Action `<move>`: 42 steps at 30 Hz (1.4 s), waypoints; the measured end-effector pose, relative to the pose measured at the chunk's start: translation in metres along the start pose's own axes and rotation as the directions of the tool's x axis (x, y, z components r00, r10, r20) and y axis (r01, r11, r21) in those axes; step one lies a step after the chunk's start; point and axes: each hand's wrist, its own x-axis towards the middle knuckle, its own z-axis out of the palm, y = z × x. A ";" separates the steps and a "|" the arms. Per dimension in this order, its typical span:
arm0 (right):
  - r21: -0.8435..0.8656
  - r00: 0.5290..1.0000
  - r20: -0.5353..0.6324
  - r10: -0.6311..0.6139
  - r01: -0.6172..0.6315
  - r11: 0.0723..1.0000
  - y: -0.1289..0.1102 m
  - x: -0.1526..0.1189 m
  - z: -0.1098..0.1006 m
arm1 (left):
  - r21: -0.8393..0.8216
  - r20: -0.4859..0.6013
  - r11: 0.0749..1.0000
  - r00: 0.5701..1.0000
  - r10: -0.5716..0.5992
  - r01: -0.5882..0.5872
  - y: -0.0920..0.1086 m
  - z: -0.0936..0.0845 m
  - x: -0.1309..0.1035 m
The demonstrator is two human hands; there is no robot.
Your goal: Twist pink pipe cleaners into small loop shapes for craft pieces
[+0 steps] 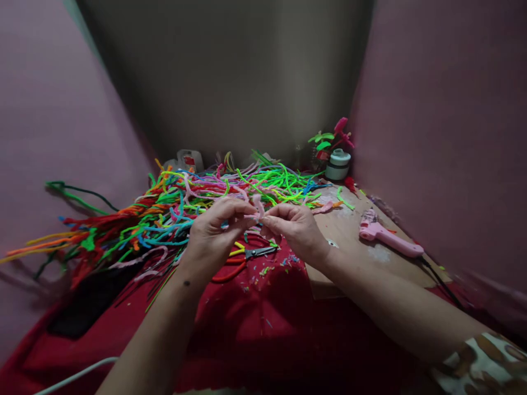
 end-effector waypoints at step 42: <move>-0.809 0.746 0.253 -0.616 0.513 0.288 0.008 0.009 -0.011 | 0.279 0.311 0.958 0.938 -0.155 0.066 -0.015 0.003 0.013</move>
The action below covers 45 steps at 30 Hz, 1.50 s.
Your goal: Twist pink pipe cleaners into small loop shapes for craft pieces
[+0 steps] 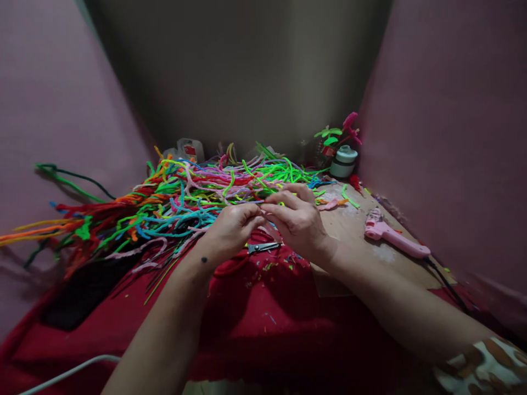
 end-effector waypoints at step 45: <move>0.584 0.525 0.793 0.307 -0.800 -0.140 -0.001 -0.002 0.008 | -0.757 0.135 0.603 0.963 -0.234 0.253 -0.011 0.015 -0.002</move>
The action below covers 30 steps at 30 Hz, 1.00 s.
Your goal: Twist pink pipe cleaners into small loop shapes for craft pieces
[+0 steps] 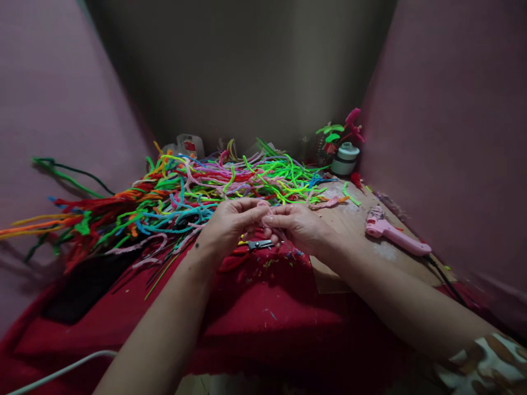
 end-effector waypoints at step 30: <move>-0.351 0.930 -0.242 -0.276 0.181 0.919 0.024 -0.001 0.023 | -0.175 -0.390 0.973 0.918 0.074 -0.153 -0.008 0.024 0.006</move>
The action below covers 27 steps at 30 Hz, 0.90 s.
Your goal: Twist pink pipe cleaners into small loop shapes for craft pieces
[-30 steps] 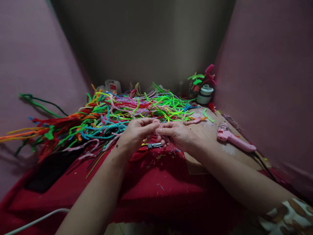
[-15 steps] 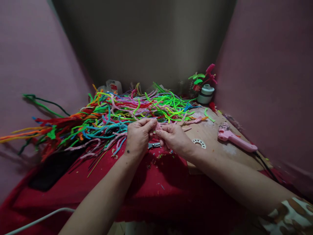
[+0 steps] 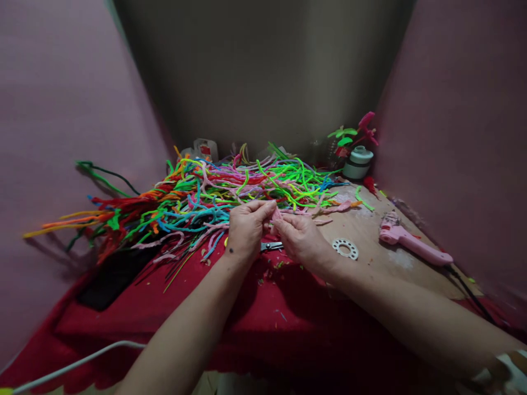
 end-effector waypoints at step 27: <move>0.575 0.965 0.039 0.258 -0.233 0.784 -0.005 0.021 -0.024 | 0.305 0.223 0.931 0.965 0.135 -0.201 0.004 -0.019 0.009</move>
